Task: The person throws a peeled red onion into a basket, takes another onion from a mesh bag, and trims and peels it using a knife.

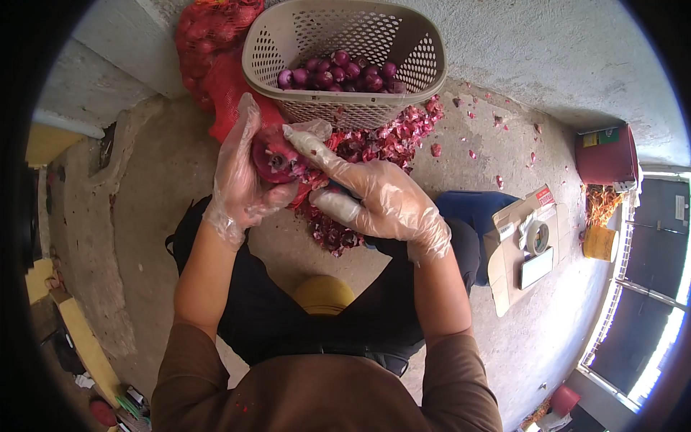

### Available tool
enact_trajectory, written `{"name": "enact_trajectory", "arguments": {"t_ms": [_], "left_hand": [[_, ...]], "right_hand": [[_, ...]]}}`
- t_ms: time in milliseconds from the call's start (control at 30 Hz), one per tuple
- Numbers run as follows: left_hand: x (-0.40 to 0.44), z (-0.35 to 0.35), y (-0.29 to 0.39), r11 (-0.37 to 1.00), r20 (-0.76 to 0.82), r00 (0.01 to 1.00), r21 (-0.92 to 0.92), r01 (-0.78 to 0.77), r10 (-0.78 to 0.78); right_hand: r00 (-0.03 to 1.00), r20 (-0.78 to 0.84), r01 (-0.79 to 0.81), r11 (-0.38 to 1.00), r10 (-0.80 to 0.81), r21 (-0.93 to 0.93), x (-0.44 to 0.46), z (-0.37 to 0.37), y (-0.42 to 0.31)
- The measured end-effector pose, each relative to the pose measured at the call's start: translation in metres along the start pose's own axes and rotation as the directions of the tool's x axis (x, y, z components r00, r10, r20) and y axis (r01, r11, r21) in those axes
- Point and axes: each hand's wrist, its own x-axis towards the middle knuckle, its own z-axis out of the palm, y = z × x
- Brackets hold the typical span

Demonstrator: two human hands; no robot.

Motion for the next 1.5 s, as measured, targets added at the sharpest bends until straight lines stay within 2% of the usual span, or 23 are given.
{"name": "enact_trajectory", "arguments": {"t_ms": [233,333,433,533,600,733,800,900,967,1033,1133,1333,1467,1500], "left_hand": [[0.0,0.012,0.001,0.996,-0.116,0.993,-0.092,0.001,-0.012],[-0.001,0.006,0.002,0.997,-0.02,0.999,-0.067,0.027,-0.029],[0.0,0.007,0.001,0.993,-0.069,0.997,-0.111,0.032,-0.04],[0.0,0.0,0.001,0.997,-0.02,0.998,-0.061,0.054,-0.056],[0.001,0.0,0.0,1.0,-0.049,0.998,-0.01,0.024,-0.025],[-0.003,0.013,0.0,0.998,-0.062,0.997,0.031,-0.047,0.049],[-0.005,0.004,-0.001,0.999,0.007,0.999,0.021,-0.037,0.037],[-0.005,-0.013,-0.004,0.999,0.081,0.997,0.049,-0.015,0.011],[-0.005,-0.016,-0.006,0.996,0.118,0.993,0.089,-0.024,0.014],[-0.007,-0.009,-0.005,0.989,0.155,0.987,0.137,-0.058,0.037],[-0.007,-0.003,-0.006,0.985,0.09,0.994,0.155,-0.077,0.063],[-0.007,0.008,-0.004,0.963,0.039,0.988,0.218,-0.157,0.152],[-0.003,0.011,-0.01,0.96,-0.08,0.983,0.243,-0.139,0.163],[-0.005,0.013,-0.01,0.964,-0.098,0.985,0.236,-0.119,0.146]], "right_hand": [[0.989,-0.087,0.119,0.992,-0.123,-0.043,0.001,0.009,0.009],[0.995,-0.068,0.076,0.996,-0.08,-0.052,0.001,0.007,0.005],[0.996,-0.07,0.048,0.996,-0.053,-0.071,0.002,0.009,0.005],[0.979,-0.175,0.101,0.994,-0.108,-0.049,0.005,0.016,0.008],[0.97,-0.211,0.126,0.992,-0.118,0.026,0.005,0.019,0.013],[0.977,-0.208,0.047,0.999,-0.041,0.024,0.003,0.016,0.014],[0.976,-0.219,0.024,0.999,-0.015,0.035,0.002,0.015,0.015],[0.955,-0.292,0.07,0.995,-0.047,0.069,0.003,0.018,0.017],[0.956,-0.291,0.005,0.987,0.042,0.159,0.002,0.016,0.014],[0.947,-0.199,-0.187,0.936,0.252,0.3,-0.001,0.008,0.004],[0.941,-0.186,-0.198,0.905,0.283,0.376,-0.003,0.006,0.004],[0.961,-0.275,0.09,0.953,-0.007,0.288,0.0,0.015,0.016],[0.96,-0.271,0.116,0.983,-0.074,0.141,0.001,0.016,0.014],[0.96,-0.275,0.087,0.987,-0.048,0.134,0.002,0.015,0.012]]}}
